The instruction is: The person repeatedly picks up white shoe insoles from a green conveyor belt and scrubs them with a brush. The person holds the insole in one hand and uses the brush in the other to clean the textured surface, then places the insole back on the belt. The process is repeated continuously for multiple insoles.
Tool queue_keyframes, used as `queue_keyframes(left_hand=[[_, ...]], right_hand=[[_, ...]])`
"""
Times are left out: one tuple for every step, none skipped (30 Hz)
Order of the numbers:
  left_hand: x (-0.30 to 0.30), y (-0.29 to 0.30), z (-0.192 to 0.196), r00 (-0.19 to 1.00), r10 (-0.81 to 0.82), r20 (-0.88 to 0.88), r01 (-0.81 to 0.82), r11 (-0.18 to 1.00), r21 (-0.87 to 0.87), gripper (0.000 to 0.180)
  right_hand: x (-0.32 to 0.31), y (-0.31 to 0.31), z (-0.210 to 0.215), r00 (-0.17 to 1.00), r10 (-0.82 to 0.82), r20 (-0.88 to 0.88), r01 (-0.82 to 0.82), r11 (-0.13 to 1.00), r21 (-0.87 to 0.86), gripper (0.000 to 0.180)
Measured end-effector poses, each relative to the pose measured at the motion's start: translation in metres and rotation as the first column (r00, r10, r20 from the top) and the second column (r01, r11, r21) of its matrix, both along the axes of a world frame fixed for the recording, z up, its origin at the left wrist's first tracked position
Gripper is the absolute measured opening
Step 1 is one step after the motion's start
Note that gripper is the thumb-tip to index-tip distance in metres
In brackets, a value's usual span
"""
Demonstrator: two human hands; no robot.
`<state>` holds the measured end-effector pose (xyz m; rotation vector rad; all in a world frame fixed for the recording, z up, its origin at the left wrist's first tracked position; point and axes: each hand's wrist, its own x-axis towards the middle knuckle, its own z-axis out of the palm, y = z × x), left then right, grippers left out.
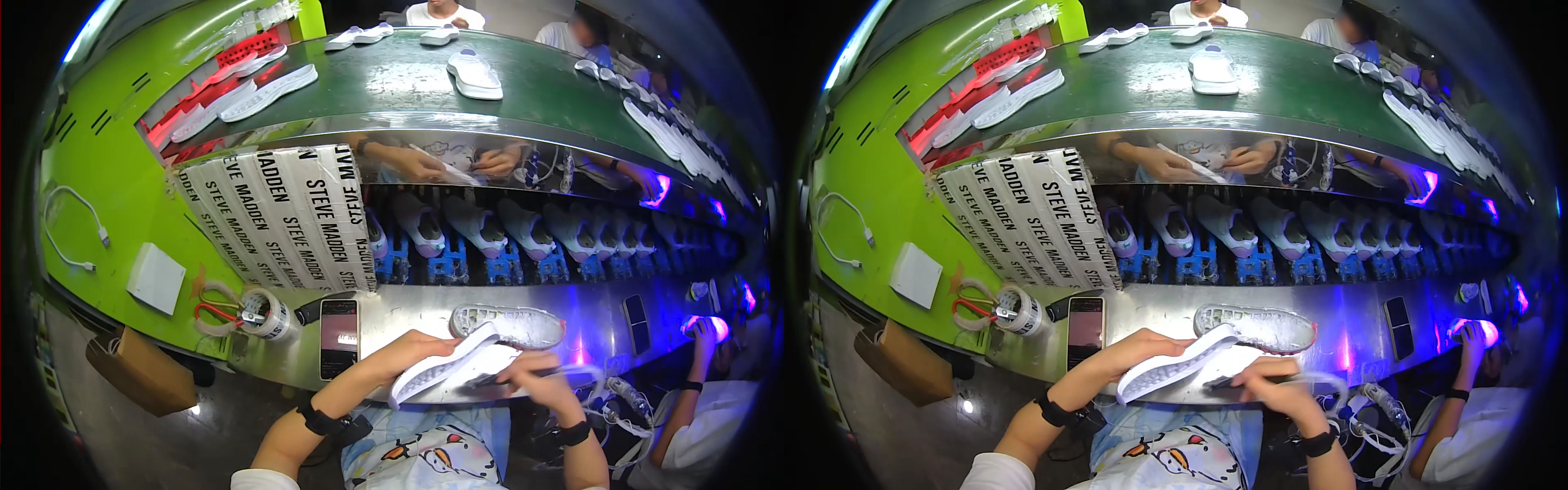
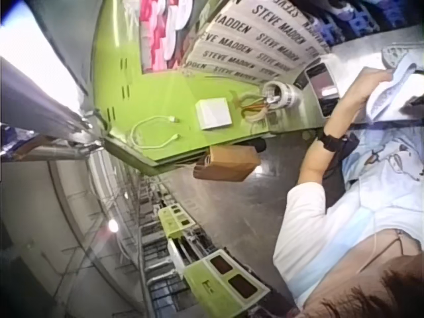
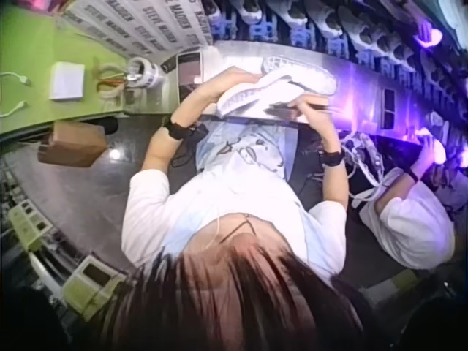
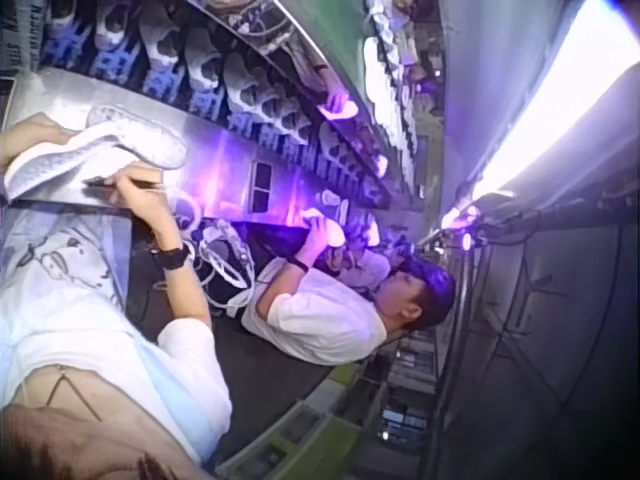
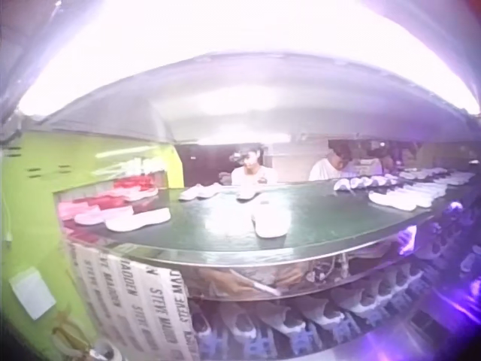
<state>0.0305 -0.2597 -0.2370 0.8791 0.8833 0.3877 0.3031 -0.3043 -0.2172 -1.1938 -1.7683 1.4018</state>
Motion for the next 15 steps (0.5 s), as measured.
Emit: queue_keyframes(left_hand=[[0.0,-0.006,-0.005,0.989,0.069,0.128,-0.059,0.995,-0.077,0.047],[0.003,-0.012,-0.008,0.958,0.146,0.249,-0.108,0.981,-0.159,0.047],[0.007,-0.018,-0.011,0.907,0.231,0.351,-0.148,0.957,-0.248,0.048],[0.013,-0.023,-0.009,0.853,0.29,0.435,-0.135,0.926,-0.352,0.044],[0.018,-0.026,-0.008,0.785,0.355,0.507,-0.111,0.887,-0.449,0.042],[0.019,-0.027,0.004,0.737,0.375,0.562,-0.13,0.895,-0.427,0.044],[0.015,-0.025,0.02,0.688,0.383,0.616,-0.149,0.906,-0.396,0.045],[0.006,-0.017,0.035,0.669,0.289,0.685,-0.128,0.952,-0.277,0.048],[-0.008,-0.004,0.063,0.571,0.195,0.797,-0.045,0.977,-0.207,0.051],[-0.024,0.007,0.098,0.57,0.057,0.82,-0.113,0.994,0.009,0.054],[-0.04,0.028,0.142,0.517,-0.087,0.852,0.019,0.996,0.091,0.056],[-0.054,0.041,0.172,0.403,0.079,0.912,-0.093,0.995,-0.045,0.05],[-0.068,0.053,0.201,0.261,0.217,0.941,-0.188,0.967,-0.171,0.044],[-0.101,0.065,0.213,0.049,0.269,0.962,-0.159,0.953,-0.258,0.043],[-0.105,0.066,0.221,0.054,0.328,0.943,-0.476,0.839,-0.264,0.046]], right_hand=[[0.005,-0.002,0.005,0.97,-0.162,-0.179,0.156,0.987,-0.045,0.02],[0.004,-0.002,0.009,0.938,-0.278,-0.206,0.301,0.949,0.089,0.02],[-0.008,-0.001,0.02,0.888,-0.384,-0.254,0.438,0.875,0.208,0.02],[-0.031,-0.004,0.033,0.861,-0.445,-0.245,0.507,0.791,0.343,0.021],[-0.045,-0.014,0.031,0.905,-0.378,-0.195,0.425,0.792,0.439,0.023],[-0.059,-0.025,0.049,0.946,-0.303,-0.118,0.322,0.826,0.462,0.024],[-0.067,-0.036,0.069,0.973,-0.227,-0.042,0.218,0.847,0.484,0.026],[-0.065,-0.046,0.072,0.951,-0.187,-0.247,0.277,0.871,0.406,0.03],[-0.061,-0.055,0.075,0.881,-0.153,-0.448,0.317,0.893,0.318,0.035],[-0.064,-0.061,0.086,0.772,-0.216,-0.598,0.454,0.846,0.281,0.042],[-0.062,-0.063,0.094,0.698,-0.276,-0.661,0.582,0.757,0.298,0.042],[-0.063,-0.067,0.106,0.68,-0.301,-0.669,0.619,0.725,0.303,0.041],[-0.065,-0.071,0.117,0.658,-0.326,-0.679,0.656,0.691,0.305,0.041],[-0.072,-0.075,0.125,0.677,-0.292,-0.676,0.615,0.728,0.302,0.038],[-0.074,-0.08,0.127,0.693,-0.291,-0.659,0.602,0.736,0.309,0.036]])
